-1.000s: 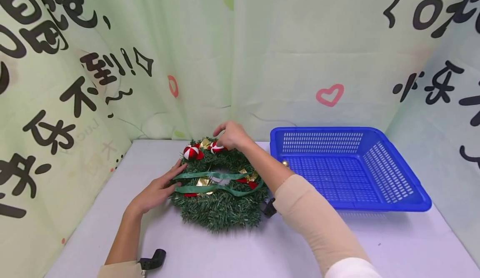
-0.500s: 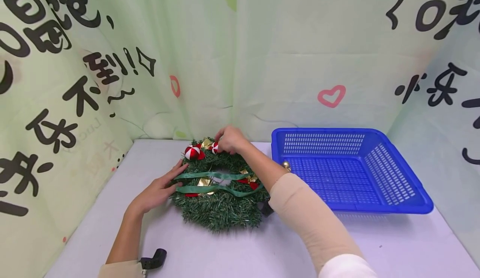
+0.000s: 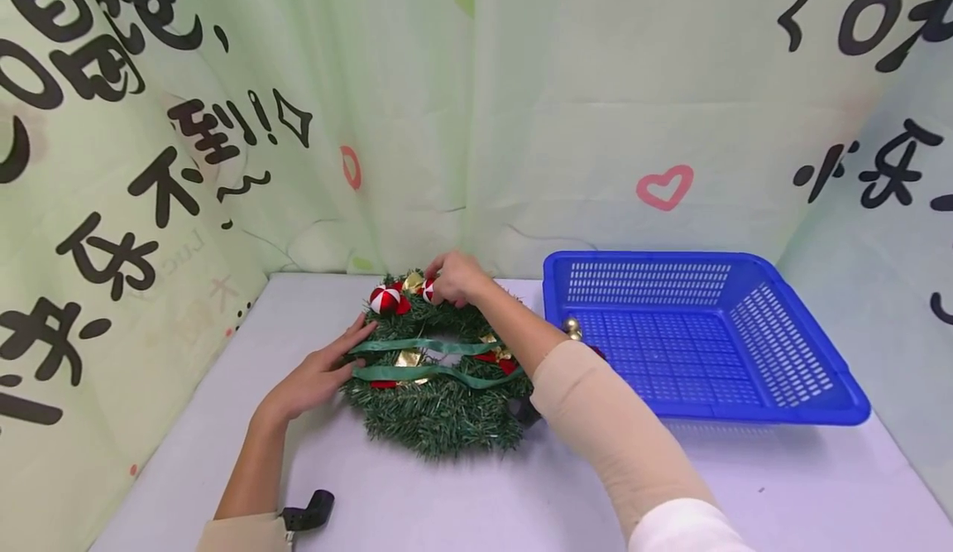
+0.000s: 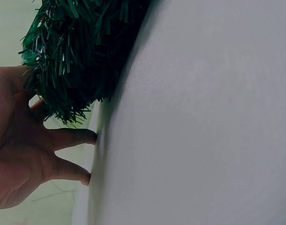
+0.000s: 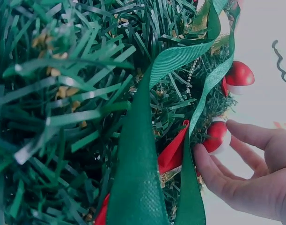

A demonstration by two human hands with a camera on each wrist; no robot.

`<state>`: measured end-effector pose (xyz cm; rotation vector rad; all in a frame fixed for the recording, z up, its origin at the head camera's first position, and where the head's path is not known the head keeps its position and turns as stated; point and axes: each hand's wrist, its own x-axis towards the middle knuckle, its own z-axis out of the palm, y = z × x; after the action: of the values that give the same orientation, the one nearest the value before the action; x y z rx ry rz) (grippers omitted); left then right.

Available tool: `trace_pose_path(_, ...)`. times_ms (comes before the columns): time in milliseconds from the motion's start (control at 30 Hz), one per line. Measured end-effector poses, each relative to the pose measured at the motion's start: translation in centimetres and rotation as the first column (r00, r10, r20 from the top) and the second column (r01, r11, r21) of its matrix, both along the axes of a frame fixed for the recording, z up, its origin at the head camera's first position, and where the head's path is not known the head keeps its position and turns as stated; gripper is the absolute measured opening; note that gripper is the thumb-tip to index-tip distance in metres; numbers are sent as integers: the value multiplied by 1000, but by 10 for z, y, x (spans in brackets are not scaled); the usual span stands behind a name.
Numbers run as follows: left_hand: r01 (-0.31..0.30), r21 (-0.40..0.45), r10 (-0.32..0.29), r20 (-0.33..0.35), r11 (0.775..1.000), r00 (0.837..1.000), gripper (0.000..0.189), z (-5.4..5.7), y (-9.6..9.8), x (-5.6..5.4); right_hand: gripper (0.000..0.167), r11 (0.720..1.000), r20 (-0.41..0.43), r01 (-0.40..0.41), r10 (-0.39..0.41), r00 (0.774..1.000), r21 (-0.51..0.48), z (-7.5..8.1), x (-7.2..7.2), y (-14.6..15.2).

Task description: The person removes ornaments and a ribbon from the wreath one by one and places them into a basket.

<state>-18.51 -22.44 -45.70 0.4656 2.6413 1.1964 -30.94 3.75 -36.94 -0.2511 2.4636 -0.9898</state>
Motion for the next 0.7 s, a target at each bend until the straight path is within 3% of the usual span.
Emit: trace_pose_path(700,-2,-7,2,0,1000,1000,65,0,1,-2,44,1000,-27,-5,4,1000,-19,-1,-3,-6)
